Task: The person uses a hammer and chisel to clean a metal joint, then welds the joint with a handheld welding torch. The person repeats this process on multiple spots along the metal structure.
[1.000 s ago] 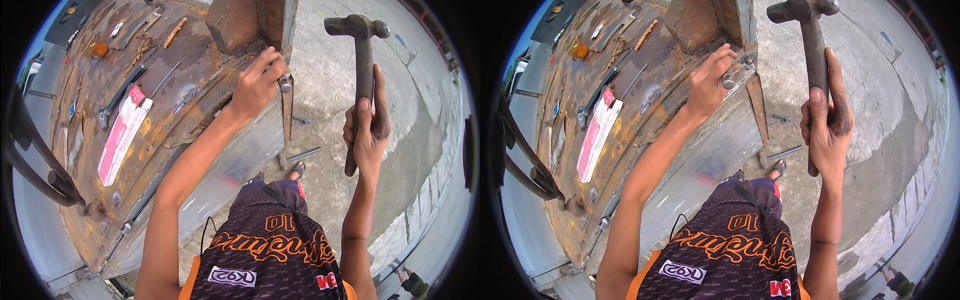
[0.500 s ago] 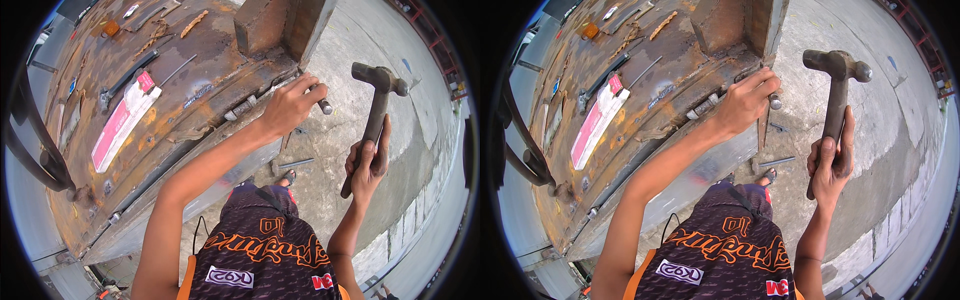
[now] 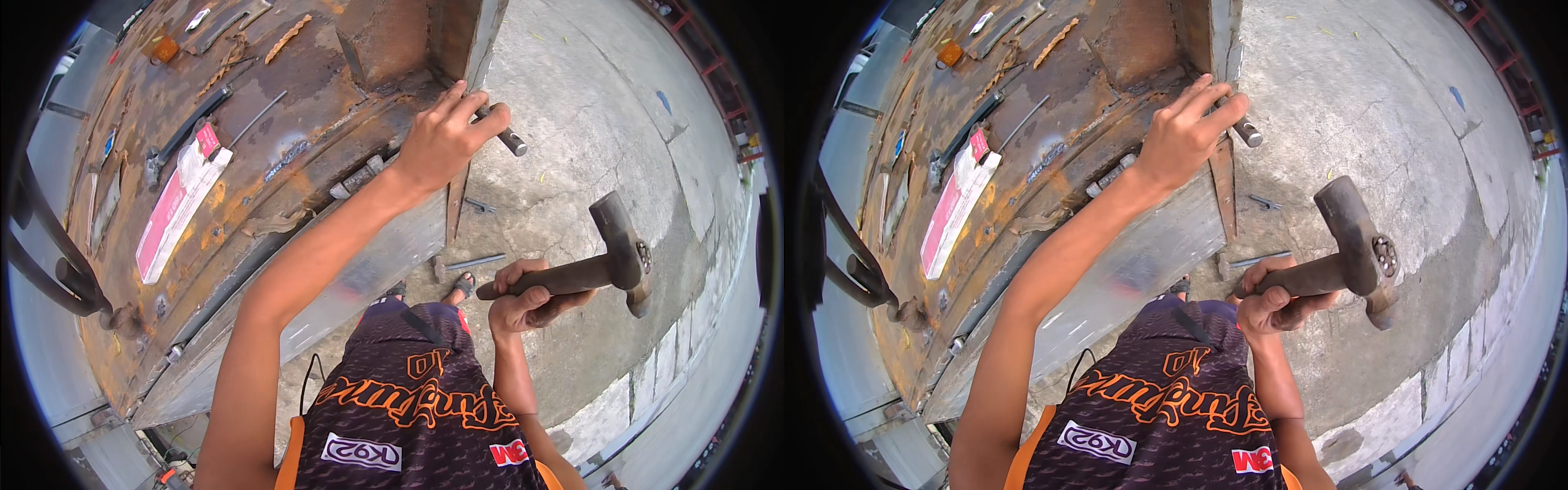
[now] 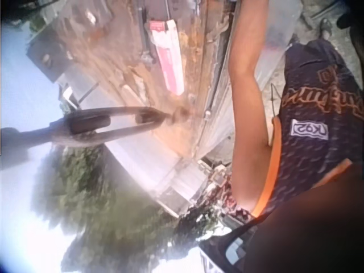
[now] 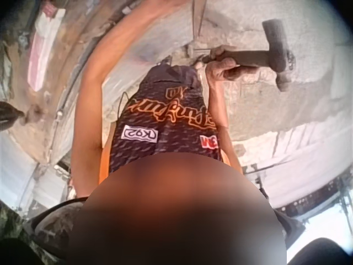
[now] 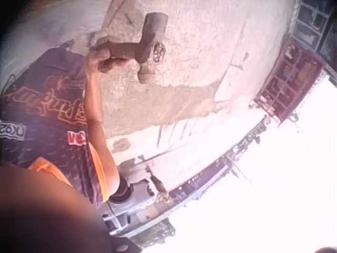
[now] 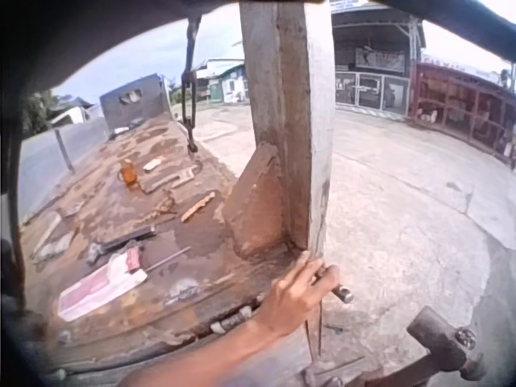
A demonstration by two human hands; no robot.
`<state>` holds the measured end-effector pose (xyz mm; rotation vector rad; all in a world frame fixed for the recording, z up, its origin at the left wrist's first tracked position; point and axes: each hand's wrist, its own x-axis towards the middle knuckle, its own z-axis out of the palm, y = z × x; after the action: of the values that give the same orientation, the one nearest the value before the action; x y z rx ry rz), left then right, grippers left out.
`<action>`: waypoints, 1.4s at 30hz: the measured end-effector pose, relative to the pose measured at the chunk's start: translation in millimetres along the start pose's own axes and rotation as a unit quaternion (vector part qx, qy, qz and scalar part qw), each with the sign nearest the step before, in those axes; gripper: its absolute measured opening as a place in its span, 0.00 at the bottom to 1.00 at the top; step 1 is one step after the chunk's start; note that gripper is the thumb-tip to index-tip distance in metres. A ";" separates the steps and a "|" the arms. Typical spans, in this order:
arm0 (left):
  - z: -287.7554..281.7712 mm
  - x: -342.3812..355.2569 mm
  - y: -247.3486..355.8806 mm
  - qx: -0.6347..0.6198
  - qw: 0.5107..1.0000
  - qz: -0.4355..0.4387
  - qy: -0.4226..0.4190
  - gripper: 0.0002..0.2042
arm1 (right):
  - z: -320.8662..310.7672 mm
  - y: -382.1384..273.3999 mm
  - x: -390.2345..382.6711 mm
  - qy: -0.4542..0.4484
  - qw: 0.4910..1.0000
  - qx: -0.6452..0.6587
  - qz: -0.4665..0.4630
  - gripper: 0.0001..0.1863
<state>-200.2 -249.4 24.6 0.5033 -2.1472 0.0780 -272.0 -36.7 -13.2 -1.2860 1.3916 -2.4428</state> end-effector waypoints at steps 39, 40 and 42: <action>-5.0 6.5 16.3 -0.004 0.999 -0.041 0.004 0.20 | -28.1 18.6 2.9 -0.121 0.970 -0.188 0.091 0.35; -6.5 7.1 21.2 -0.026 0.998 -0.049 0.014 0.20 | -33.1 15.5 5.6 -0.093 0.975 -0.174 0.100 0.34; -8.5 7.4 27.3 -0.042 0.998 -0.043 0.029 0.20 | -41.5 6.6 7.9 -0.067 0.985 -0.099 0.120 0.37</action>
<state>-207.9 -224.8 39.0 0.5378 -2.0610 -0.0452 -307.6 -15.2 -23.3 -1.2092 1.6776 -2.0668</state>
